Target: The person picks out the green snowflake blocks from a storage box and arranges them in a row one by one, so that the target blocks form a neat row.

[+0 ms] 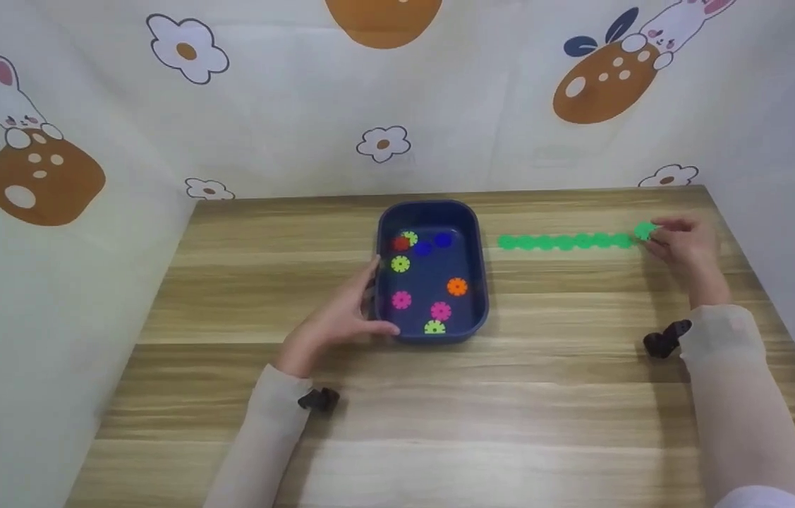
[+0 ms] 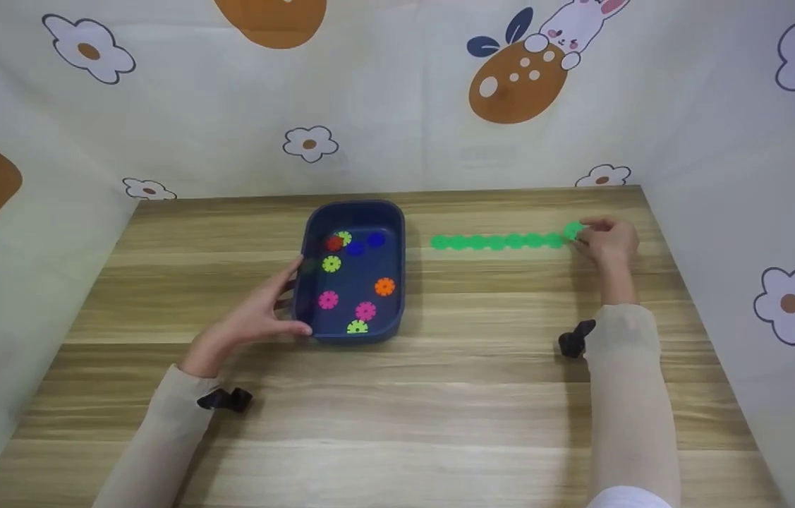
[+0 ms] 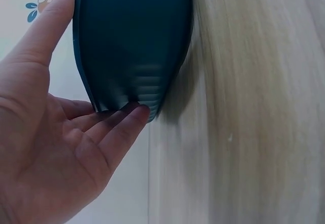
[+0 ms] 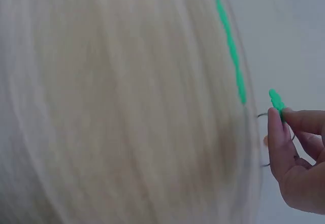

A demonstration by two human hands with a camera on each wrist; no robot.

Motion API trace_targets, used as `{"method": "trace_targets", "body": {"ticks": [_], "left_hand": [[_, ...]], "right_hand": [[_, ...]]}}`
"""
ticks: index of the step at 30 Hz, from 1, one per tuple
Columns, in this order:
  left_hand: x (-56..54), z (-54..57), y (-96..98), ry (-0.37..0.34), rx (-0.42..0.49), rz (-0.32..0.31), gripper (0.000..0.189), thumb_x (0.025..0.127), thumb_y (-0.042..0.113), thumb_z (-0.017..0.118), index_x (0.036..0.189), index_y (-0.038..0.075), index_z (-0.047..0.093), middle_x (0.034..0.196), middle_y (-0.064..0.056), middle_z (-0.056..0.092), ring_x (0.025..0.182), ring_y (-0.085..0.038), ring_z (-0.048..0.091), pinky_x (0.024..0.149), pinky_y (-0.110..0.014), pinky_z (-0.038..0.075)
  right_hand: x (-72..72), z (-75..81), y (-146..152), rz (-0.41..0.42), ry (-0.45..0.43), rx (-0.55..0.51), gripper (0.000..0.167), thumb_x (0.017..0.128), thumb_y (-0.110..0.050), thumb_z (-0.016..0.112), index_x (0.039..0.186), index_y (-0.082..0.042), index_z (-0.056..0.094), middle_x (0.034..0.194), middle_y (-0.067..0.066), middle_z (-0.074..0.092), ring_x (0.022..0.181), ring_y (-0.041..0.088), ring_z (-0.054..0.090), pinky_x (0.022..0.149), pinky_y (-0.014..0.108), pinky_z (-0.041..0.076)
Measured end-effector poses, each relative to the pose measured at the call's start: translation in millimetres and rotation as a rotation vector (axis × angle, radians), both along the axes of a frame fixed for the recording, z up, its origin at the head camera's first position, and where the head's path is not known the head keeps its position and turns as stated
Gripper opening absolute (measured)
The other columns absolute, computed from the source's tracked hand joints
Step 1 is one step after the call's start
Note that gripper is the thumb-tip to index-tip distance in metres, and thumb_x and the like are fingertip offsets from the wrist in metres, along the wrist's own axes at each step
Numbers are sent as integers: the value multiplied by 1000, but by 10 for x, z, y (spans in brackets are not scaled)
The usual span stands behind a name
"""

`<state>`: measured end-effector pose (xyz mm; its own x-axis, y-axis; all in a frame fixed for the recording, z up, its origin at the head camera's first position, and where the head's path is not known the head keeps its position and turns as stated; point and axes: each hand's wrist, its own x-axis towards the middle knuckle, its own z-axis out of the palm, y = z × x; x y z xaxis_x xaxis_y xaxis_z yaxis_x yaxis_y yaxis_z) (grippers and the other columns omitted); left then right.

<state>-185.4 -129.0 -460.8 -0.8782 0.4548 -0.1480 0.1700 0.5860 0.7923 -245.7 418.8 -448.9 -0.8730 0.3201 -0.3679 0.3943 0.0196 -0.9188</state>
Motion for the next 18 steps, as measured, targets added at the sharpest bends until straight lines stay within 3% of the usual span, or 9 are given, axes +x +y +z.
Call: {"method": "trace_targets", "body": {"ticks": [4,7,12,18], "left_hand": [[56,-42,-3,-4,3,3,125,72,37,89,162,17,4,169,-9,10,153,-28,23,126,-46,20],[66,-43,20,0,8,2,125,72,37,89,162,18,4,169,-8,10,154,-28,22,126,-46,19],[40,-24,45,7,9,-5,124,73,39,88,162,20,4,169,-6,10,154,-26,23,126,-45,21],[3,15,65,-7,-19,6,125,71,43,89,162,22,5,169,-6,13,153,-27,23,126,-48,21]], "right_hand": [[4,-131,72,-26,-63,61,14,96,1,58,106,-7,63,73,-15,62,68,-3,67,78,17,59],[-3,-155,104,-16,-100,193,12,97,-2,58,106,-7,62,67,-18,59,65,-7,65,77,15,59],[3,-150,124,36,-138,403,24,97,-10,61,119,-2,62,72,-18,55,65,-9,62,74,14,58],[36,-133,131,100,-111,474,35,98,-10,60,127,9,59,73,-18,56,66,-9,62,70,14,58]]}}
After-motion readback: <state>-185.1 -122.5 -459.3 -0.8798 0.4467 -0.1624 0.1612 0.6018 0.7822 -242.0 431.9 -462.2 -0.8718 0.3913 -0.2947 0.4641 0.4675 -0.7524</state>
